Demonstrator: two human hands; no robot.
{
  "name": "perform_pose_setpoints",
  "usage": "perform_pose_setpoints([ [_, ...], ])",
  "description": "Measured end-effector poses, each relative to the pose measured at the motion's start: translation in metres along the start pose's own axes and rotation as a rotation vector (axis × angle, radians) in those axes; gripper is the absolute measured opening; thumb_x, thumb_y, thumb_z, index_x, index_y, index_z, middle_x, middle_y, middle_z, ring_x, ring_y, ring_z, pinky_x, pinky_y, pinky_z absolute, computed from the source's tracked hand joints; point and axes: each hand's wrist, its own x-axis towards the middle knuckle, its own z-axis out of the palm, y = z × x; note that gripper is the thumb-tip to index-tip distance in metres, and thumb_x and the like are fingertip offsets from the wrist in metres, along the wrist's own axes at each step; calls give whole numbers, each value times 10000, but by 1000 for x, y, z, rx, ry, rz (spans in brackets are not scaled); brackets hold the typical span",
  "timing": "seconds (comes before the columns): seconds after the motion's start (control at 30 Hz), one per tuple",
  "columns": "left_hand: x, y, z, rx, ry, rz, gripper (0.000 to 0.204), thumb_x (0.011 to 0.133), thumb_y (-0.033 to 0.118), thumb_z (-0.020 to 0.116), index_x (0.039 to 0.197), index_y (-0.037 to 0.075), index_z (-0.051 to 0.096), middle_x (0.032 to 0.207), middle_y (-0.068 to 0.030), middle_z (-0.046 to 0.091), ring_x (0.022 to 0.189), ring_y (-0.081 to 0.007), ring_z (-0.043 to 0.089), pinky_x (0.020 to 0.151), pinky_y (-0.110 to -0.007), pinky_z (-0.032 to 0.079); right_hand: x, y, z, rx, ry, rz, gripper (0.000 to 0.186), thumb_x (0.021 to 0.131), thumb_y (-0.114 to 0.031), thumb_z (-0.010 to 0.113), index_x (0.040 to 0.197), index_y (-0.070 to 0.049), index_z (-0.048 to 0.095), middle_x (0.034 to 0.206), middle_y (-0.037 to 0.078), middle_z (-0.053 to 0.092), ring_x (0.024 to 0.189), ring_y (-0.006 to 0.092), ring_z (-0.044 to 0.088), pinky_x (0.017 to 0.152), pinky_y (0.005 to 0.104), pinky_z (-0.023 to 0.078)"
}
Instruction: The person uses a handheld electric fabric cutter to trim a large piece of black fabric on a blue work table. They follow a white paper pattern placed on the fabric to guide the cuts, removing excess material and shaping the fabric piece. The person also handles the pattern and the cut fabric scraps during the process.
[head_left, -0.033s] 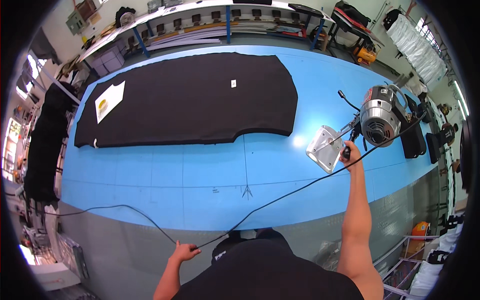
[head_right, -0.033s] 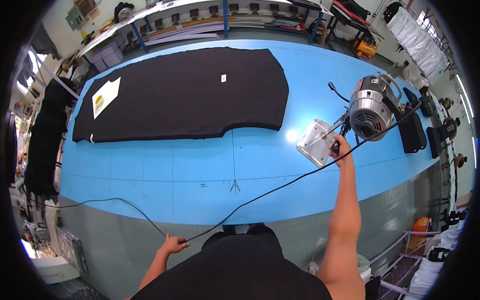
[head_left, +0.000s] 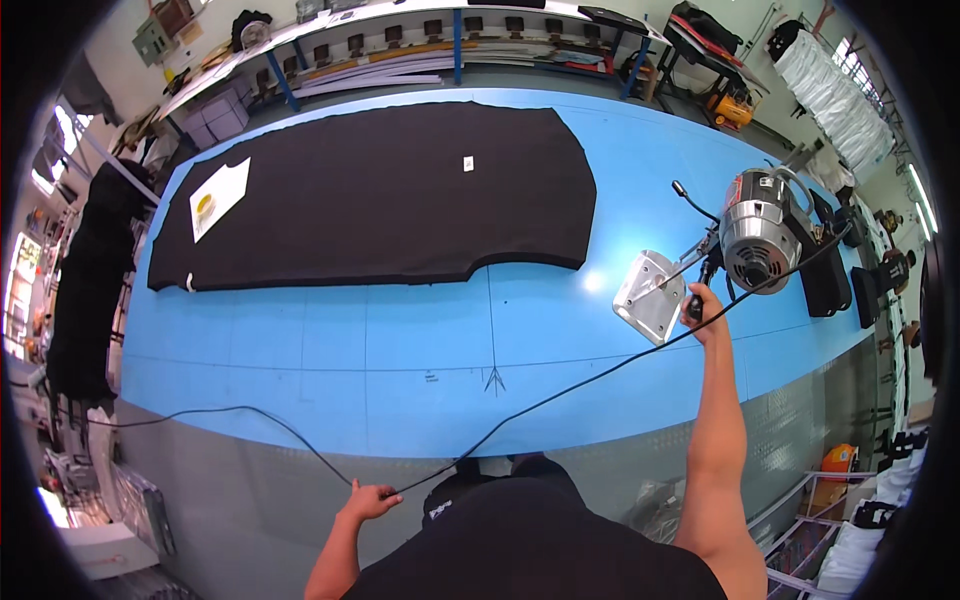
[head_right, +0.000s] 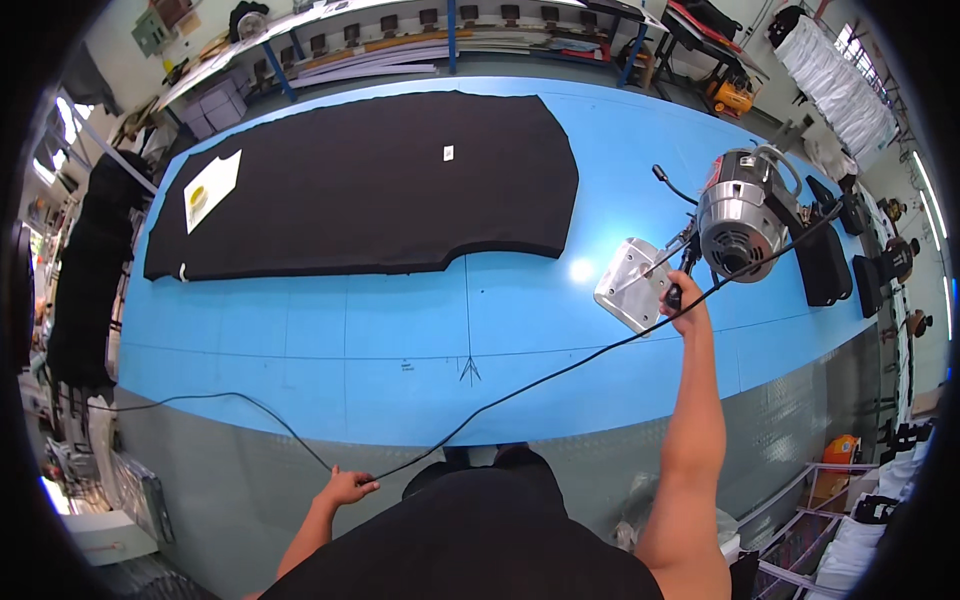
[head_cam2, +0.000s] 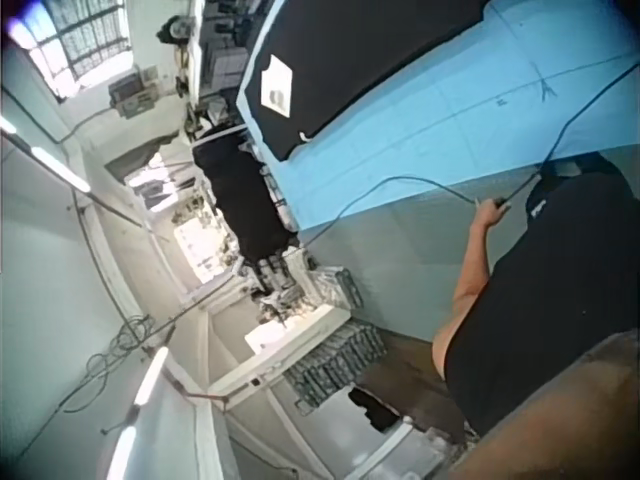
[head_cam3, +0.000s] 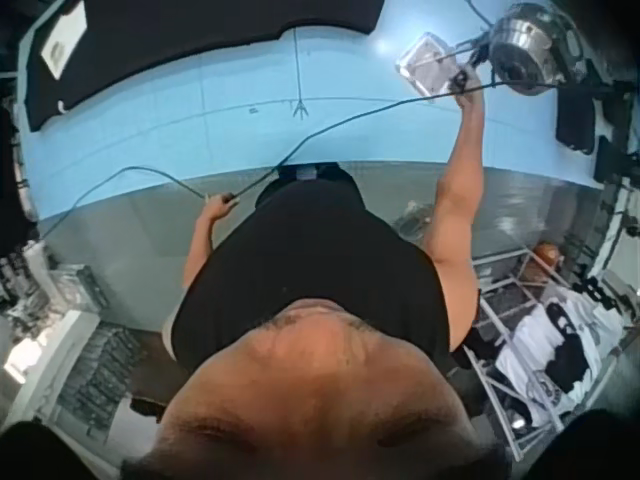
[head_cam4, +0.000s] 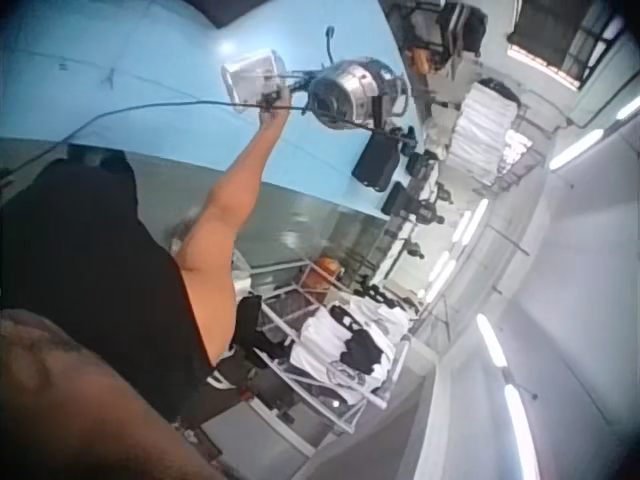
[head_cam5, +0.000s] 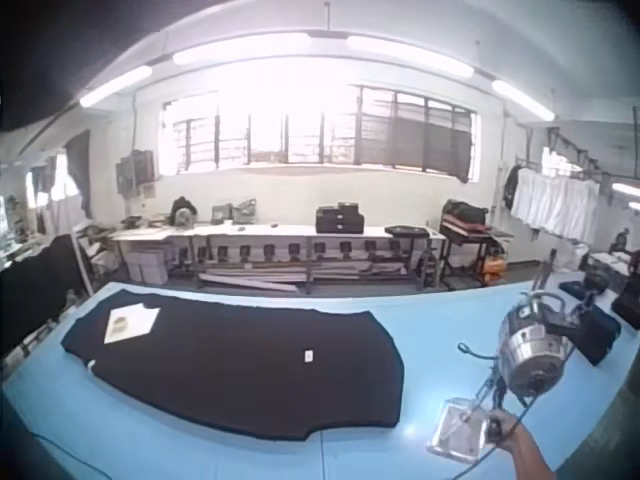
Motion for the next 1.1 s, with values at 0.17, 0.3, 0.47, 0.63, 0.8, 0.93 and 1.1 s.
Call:
perform_pose_setpoints([
  [0.17,13,-10,22,-214,-112,-88,552,968,642,456,1097,195,753,1036,-95,747,1115,-323,646,1128,-695,140,-28,-19,-22,-290,-113,146,227,799,-223,705,928,-86,578,701,88,642,552,203,619,438,353,476],
  [0.3,10,-19,49,-87,-64,-137,506,970,584,485,1041,172,769,985,-123,746,1110,-347,642,1133,-632,217,-63,-18,18,-439,53,64,323,728,-10,592,1037,-39,501,730,125,598,667,228,636,493,426,551],
  [0.47,11,18,86,-159,84,-197,455,953,532,528,1056,157,765,1019,-134,740,1117,-363,634,1124,-597,266,-78,-3,-6,-706,38,-66,237,800,-58,690,871,-66,464,646,69,532,441,182,562,373,369,494],
  [0.63,29,51,93,-59,173,-299,453,963,518,513,1108,158,747,1102,-133,725,1140,-348,628,1153,-662,174,-88,-15,-37,-935,-132,-98,310,784,-20,723,950,-36,461,663,60,529,427,203,578,379,364,486],
  [0.8,31,94,107,-53,161,-387,457,979,509,491,1117,157,747,1120,-130,722,1162,-347,620,1159,-701,99,-71,-39,-81,-1044,-437,-7,500,784,-81,722,1135,-57,367,682,53,506,427,154,543,373,318,475],
  [0.93,31,105,102,-67,170,-419,476,983,519,484,1119,148,749,1120,-129,723,1162,-349,623,1159,-705,87,-44,-45,-106,-1096,-499,-3,447,741,-25,738,1092,-58,463,803,42,500,505,156,593,395,319,490],
  [1.1,26,107,108,-97,240,-423,485,980,528,487,1108,142,753,1104,-130,726,1157,-351,625,1156,-711,81,-1,-7,-134,-1526,-350,-700,440,787,-140,765,1143,-33,531,861,128,577,867,314,660,704,448,523],
])
